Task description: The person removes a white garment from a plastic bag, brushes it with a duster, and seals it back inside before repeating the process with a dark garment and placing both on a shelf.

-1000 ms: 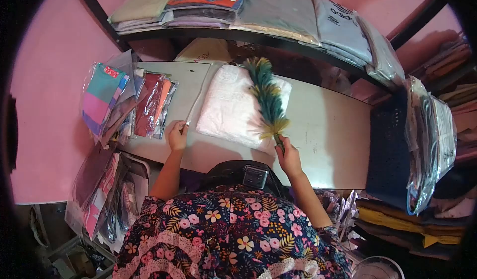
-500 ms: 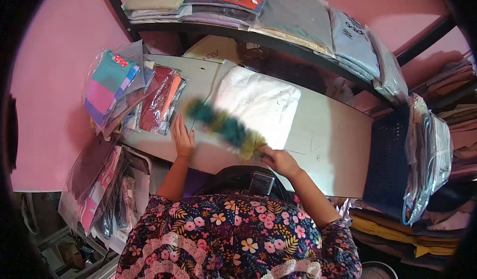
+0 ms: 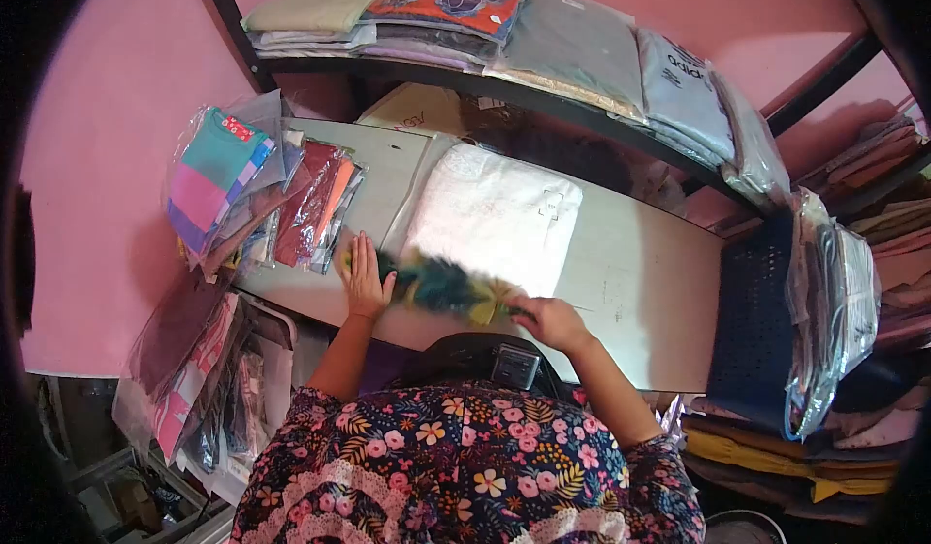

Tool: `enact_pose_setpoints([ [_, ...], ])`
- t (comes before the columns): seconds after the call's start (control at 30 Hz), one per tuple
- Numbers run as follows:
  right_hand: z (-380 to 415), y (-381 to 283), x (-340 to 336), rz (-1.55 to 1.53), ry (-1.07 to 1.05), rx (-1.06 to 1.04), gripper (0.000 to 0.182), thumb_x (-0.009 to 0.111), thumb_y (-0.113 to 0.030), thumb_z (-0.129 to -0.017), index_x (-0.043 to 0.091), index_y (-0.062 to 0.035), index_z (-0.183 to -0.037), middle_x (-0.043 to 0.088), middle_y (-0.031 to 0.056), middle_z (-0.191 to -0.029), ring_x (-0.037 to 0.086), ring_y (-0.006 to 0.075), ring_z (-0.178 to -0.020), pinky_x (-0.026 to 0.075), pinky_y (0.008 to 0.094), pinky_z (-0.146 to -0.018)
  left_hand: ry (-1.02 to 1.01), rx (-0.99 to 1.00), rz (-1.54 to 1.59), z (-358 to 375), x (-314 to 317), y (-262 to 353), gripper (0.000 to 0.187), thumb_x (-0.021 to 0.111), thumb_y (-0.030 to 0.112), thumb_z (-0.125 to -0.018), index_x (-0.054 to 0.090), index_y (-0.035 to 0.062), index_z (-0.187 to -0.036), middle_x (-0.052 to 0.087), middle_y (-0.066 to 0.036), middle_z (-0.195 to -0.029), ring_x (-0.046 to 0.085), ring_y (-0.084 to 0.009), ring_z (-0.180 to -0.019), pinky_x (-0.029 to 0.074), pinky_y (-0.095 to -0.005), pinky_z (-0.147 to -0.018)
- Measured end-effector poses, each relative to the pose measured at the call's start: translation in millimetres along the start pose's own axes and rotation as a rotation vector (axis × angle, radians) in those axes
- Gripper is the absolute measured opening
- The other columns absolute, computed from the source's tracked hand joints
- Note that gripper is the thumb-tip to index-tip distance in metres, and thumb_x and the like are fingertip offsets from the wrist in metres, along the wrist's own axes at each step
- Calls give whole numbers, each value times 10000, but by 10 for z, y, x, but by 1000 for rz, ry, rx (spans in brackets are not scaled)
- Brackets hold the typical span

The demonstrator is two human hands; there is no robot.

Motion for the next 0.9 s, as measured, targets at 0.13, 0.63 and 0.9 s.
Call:
enact_pose_setpoints([
  [0.13,-38,191,-214,-135,355,311,267,597,-189,-840,571,-99,-1089,639,193,-823,617,372,-724,488,430,-634,-134,62,-27,8,111,44,759,579,344,-793,250,18,-1394,278,-139,-1447,240,-244,-1353,72,-571,-1073],
  [0.63,-374,35,-91,47,178,158,270,561,-249,-839,557,-143,-1088,629,199,-759,618,370,-702,486,474,-631,-54,60,-67,-38,9,110,451,541,272,-819,533,57,-1217,503,-64,-1302,446,-194,-1227,31,-596,-1073],
  [0.9,-564,267,-262,164,302,409,276,540,-260,-854,552,-162,-1111,631,190,-761,617,363,-702,485,471,-628,-38,41,-84,-19,33,82,456,567,272,-780,561,78,-1192,527,-35,-1278,455,-168,-1214,54,-578,-1083],
])
Point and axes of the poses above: each hand's wrist, its own z-axis away from the middle knuckle, its own x-axis out of the palm, y = z × x, the point moved 6 cm from there along -z, towards the middle knuckle
